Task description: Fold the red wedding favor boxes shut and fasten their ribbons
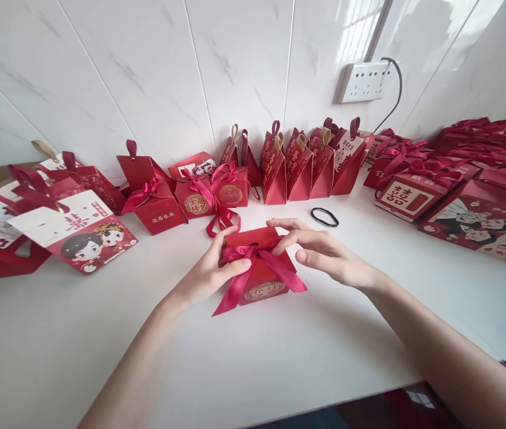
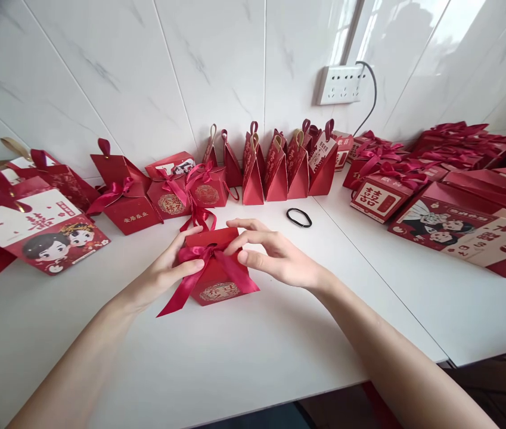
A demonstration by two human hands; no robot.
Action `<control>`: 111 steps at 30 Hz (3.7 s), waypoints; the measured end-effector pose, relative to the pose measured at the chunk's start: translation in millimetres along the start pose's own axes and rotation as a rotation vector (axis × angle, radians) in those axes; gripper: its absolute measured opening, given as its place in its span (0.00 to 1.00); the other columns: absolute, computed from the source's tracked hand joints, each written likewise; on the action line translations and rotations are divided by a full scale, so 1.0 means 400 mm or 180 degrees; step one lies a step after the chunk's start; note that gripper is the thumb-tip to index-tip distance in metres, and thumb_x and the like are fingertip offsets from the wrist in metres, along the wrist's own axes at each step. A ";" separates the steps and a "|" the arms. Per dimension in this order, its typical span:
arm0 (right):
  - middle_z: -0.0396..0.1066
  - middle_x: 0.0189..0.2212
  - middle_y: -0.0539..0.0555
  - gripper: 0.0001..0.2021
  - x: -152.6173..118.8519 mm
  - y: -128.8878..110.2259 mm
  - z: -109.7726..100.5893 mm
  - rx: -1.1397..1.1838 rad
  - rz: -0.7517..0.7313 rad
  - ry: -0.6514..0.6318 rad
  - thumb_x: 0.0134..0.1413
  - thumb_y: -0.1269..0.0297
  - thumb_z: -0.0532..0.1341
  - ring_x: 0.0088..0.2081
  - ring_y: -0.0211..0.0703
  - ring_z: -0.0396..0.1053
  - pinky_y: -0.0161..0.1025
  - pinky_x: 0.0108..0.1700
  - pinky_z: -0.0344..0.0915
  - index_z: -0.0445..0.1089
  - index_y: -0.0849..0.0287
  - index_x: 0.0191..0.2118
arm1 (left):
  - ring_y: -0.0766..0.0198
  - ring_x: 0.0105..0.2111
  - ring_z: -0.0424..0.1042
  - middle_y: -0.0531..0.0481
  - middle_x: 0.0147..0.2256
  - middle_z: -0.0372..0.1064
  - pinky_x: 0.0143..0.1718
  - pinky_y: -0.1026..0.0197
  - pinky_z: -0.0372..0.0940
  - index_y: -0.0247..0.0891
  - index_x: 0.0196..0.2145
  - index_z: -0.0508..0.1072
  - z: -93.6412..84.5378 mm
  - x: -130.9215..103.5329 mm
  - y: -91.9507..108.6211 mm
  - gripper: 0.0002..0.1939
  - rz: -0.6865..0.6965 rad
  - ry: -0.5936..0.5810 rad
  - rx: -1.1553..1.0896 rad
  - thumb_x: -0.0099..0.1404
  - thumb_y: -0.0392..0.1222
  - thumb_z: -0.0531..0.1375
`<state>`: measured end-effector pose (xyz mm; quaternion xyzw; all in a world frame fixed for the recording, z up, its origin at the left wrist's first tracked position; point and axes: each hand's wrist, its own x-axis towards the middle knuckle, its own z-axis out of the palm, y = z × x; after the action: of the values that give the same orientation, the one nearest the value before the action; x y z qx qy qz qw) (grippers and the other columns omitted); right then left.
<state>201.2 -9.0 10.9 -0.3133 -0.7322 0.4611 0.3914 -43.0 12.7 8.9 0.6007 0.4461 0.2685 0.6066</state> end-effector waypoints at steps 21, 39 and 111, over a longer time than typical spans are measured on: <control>0.52 0.63 0.62 0.50 0.007 0.067 0.019 -0.0480 0.0097 -0.0136 0.44 0.66 0.70 0.60 0.52 0.60 0.58 0.61 0.61 0.39 0.48 0.68 | 0.53 0.57 0.66 0.47 0.53 0.69 0.61 0.47 0.56 0.48 0.64 0.46 0.005 -0.007 0.004 0.41 0.0127 -0.0059 -0.0023 0.60 0.50 0.64; 0.46 0.65 0.60 0.46 0.018 0.079 0.024 -0.0791 -0.0049 0.0403 0.47 0.67 0.67 0.63 0.56 0.56 0.59 0.56 0.66 0.42 0.41 0.66 | 0.51 0.63 0.57 0.44 0.65 0.51 0.61 0.49 0.58 0.51 0.68 0.37 0.010 0.005 -0.018 0.49 0.0682 -0.0072 0.0231 0.60 0.45 0.64; 0.49 0.65 0.60 0.40 0.021 0.082 0.025 0.0348 0.0111 0.0639 0.36 0.48 0.74 0.66 0.60 0.49 0.58 0.58 0.62 0.56 0.48 0.54 | 0.71 0.20 0.55 0.58 0.21 0.54 0.22 0.68 0.58 0.41 0.24 0.56 0.051 0.045 -0.065 0.13 0.2159 0.2079 0.1038 0.66 0.43 0.52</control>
<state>191.7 6.1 -19.6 -0.3488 -0.6575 0.4734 0.4711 -22.5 14.8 -22.9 0.6836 0.4285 0.5516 0.2118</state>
